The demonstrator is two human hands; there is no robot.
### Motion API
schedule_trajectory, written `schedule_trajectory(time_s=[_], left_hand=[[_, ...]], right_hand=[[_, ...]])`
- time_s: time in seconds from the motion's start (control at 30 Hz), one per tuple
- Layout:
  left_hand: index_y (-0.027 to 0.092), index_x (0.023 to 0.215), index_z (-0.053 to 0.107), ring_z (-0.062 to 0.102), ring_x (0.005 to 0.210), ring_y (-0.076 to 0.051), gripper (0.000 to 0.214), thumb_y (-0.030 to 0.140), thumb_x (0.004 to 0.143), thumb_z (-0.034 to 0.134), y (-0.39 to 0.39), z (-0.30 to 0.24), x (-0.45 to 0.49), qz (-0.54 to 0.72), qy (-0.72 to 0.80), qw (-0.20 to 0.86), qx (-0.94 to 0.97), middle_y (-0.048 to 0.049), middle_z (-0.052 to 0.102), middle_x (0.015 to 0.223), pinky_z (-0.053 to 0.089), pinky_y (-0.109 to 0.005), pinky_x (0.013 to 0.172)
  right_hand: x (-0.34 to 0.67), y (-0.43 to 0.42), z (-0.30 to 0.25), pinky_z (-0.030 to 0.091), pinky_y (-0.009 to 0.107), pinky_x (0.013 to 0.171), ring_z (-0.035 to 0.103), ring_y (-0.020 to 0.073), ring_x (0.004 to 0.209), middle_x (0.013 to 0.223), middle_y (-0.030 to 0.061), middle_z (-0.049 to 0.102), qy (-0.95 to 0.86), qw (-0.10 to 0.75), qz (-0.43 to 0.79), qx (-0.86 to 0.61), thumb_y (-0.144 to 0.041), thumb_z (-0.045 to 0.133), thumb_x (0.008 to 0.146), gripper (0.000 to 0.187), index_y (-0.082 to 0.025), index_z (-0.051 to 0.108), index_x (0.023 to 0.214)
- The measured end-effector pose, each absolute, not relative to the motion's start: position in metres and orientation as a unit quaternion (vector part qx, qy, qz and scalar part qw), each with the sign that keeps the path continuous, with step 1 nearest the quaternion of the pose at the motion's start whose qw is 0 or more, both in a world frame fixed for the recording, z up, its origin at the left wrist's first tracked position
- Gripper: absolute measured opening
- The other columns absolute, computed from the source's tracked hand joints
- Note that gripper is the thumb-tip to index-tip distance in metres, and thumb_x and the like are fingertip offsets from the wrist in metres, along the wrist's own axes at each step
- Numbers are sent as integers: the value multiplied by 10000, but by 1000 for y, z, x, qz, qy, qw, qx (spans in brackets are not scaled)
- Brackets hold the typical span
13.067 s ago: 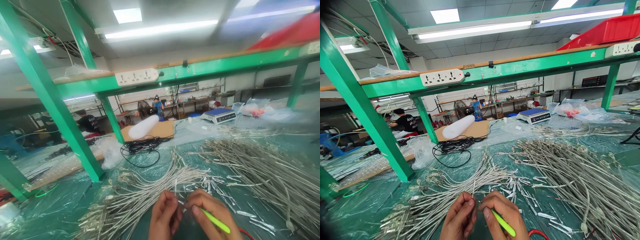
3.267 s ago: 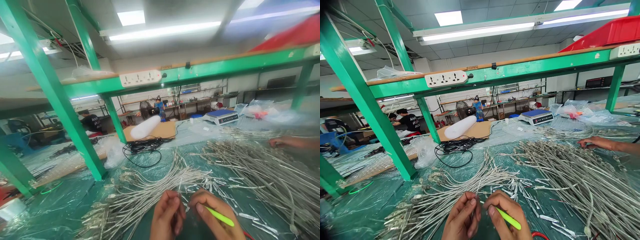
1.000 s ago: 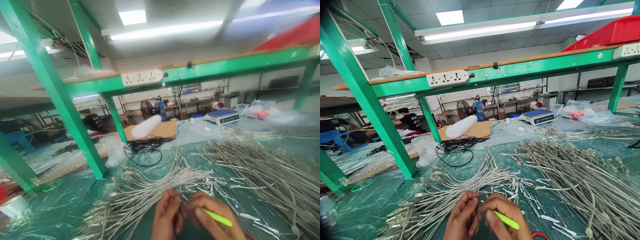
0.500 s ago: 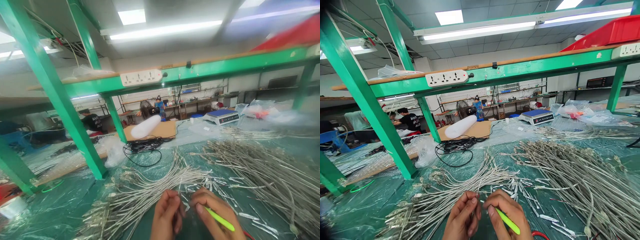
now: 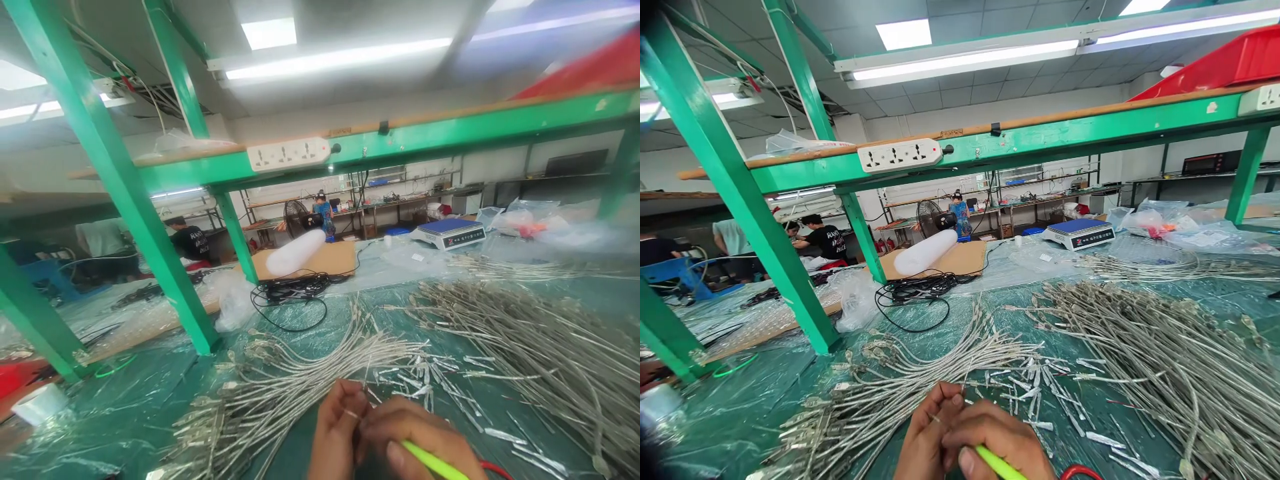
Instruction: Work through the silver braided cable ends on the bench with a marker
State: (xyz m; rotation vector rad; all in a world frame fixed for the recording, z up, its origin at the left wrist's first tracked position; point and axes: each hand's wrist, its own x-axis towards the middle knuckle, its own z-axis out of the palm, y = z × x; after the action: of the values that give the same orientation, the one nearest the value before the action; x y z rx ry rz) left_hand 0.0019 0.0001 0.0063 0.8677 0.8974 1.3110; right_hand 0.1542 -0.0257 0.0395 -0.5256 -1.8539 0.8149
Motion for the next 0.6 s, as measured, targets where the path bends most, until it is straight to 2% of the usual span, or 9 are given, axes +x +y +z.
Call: schedule_trajectory(time_s=[0.2,0.4,0.6], left_hand=[[177,811,557,269,294,-2,216,380,810,631,2,9,-1,564,370,609,418,37,604,548,136,-171,332],[178,829,556,283,287,3,243,404,802,641,3,6,-1,561,372,601,431,38,601,548,145,-160,326],[186,837,551,280,285,-1,251,422,808,632,3,3,-1,558,372,596,442,38,607,551,136,-168,325]], right_hand=[[160,-24,34,517,249,757,657,171,849,896,41,664,-734,543,255,-318,-95,494,896,230,-243,641,993],[157,-23,34,519,238,751,654,167,838,865,34,641,-737,550,231,-317,-97,492,896,212,-237,633,970],[154,-22,29,526,239,766,653,181,881,927,53,642,-723,558,210,-348,-124,493,905,199,-238,627,1000]])
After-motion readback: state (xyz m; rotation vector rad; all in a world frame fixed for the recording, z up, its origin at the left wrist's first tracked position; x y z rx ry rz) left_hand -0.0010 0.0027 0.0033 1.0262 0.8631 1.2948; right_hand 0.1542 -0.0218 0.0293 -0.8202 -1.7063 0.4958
